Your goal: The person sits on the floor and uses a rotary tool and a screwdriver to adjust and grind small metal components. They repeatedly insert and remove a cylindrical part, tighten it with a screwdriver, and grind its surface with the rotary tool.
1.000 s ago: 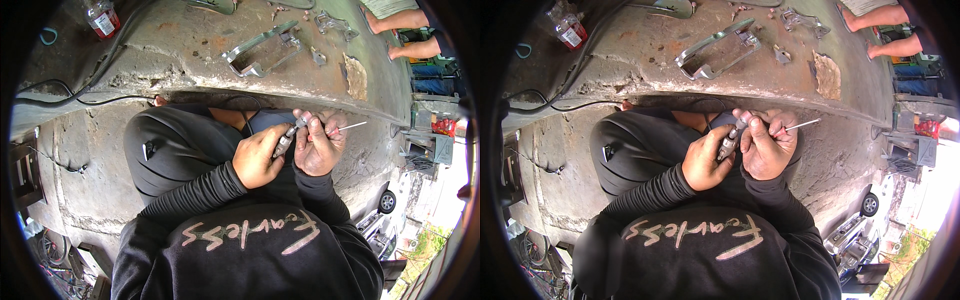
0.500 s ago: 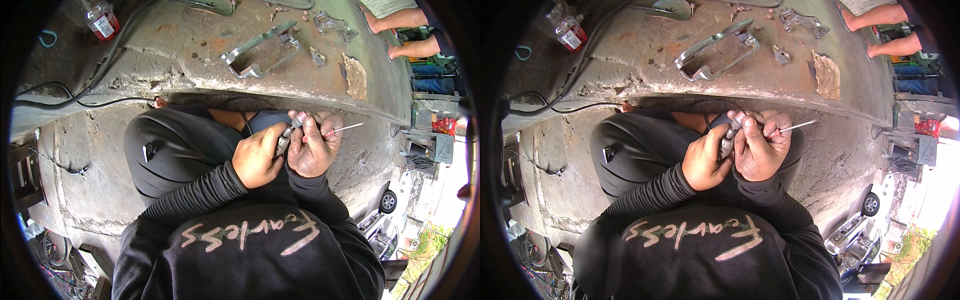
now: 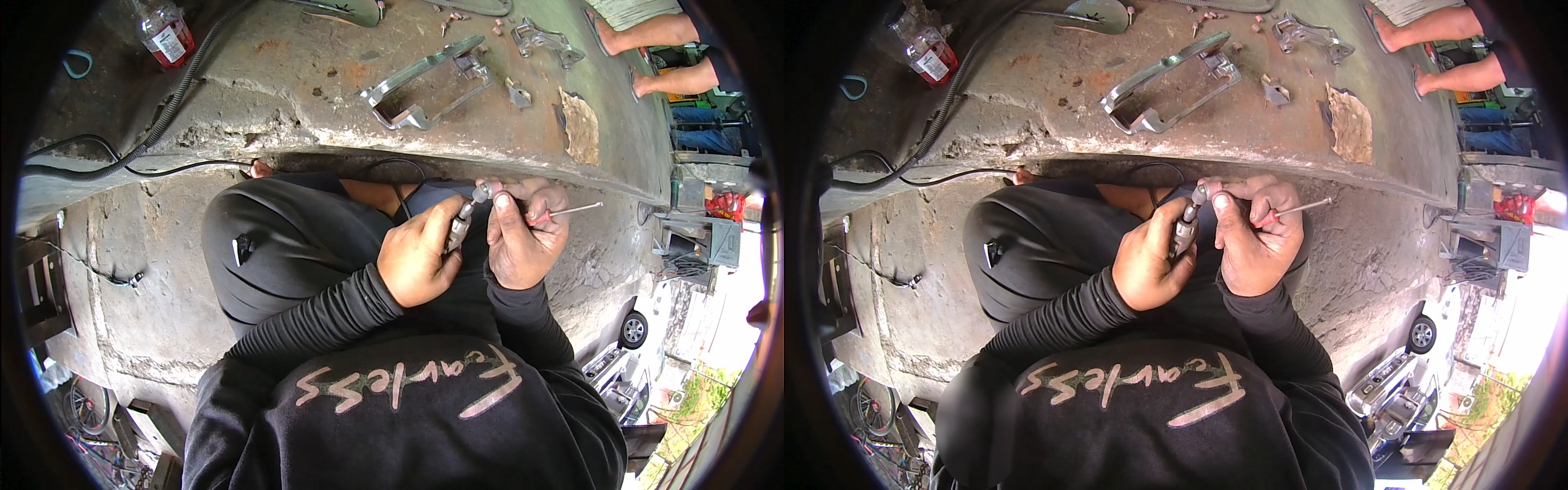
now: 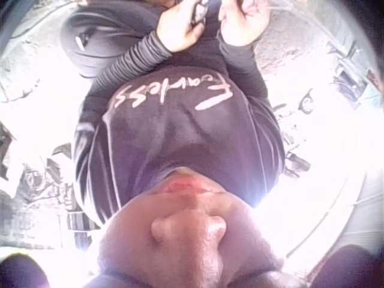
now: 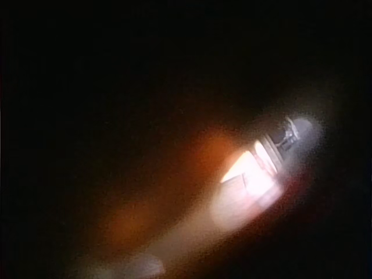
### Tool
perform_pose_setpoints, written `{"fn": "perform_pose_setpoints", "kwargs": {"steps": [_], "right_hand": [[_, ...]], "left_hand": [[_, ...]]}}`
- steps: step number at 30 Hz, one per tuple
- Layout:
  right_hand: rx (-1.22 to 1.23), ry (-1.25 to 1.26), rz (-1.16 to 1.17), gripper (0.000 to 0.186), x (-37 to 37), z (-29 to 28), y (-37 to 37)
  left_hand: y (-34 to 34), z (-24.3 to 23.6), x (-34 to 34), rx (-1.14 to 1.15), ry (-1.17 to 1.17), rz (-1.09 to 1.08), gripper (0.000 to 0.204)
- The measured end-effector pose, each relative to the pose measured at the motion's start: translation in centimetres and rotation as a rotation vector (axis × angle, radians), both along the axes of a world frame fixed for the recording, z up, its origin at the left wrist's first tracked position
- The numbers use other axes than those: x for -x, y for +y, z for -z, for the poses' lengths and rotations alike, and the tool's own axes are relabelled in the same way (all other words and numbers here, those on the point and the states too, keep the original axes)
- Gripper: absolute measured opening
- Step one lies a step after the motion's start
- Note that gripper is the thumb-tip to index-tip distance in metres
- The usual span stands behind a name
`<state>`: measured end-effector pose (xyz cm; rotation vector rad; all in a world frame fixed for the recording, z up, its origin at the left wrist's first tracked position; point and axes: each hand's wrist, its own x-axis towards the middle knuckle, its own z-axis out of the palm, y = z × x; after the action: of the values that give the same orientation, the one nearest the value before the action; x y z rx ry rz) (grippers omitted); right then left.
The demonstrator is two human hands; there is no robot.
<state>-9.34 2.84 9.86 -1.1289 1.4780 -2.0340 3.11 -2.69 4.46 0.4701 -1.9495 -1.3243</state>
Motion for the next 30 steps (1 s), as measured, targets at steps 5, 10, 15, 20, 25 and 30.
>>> {"fn": "perform_pose_setpoints", "kwargs": {"steps": [5, 10, 15, 20, 25, 30], "right_hand": [[0.156, 0.071, 0.017, 0.035, 0.0, 0.9, -0.3], [0.167, 0.246, 0.008, 0.036, 0.3, 0.9, -0.4], [0.125, 0.482, -0.004, 0.034, 0.9, 0.2, -0.4], [0.070, 0.986, 0.010, 0.032, 2.2, -1.3, 0.0], [-0.018, 1.213, -0.065, 0.028, 2.8, -3.5, -0.5], [-0.121, 0.817, -0.147, 0.025, 2.9, -3.3, -0.2]], "left_hand": [[0.0, -0.3, -0.2, -0.009, -0.041, 0.028, 0.064], [0.0, -0.3, -0.2, -0.010, -0.028, 0.015, 0.062], [-0.1, -0.4, -0.1, 0.006, 0.033, 0.024, 0.058], [-0.2, -0.7, -0.3, 0.001, 0.002, 0.057, 0.058], [-0.3, -0.8, -0.4, 0.001, -0.011, 0.070, 0.059], [0.0, -0.6, -0.3, 0.013, -0.003, 0.060, 0.059]]}}
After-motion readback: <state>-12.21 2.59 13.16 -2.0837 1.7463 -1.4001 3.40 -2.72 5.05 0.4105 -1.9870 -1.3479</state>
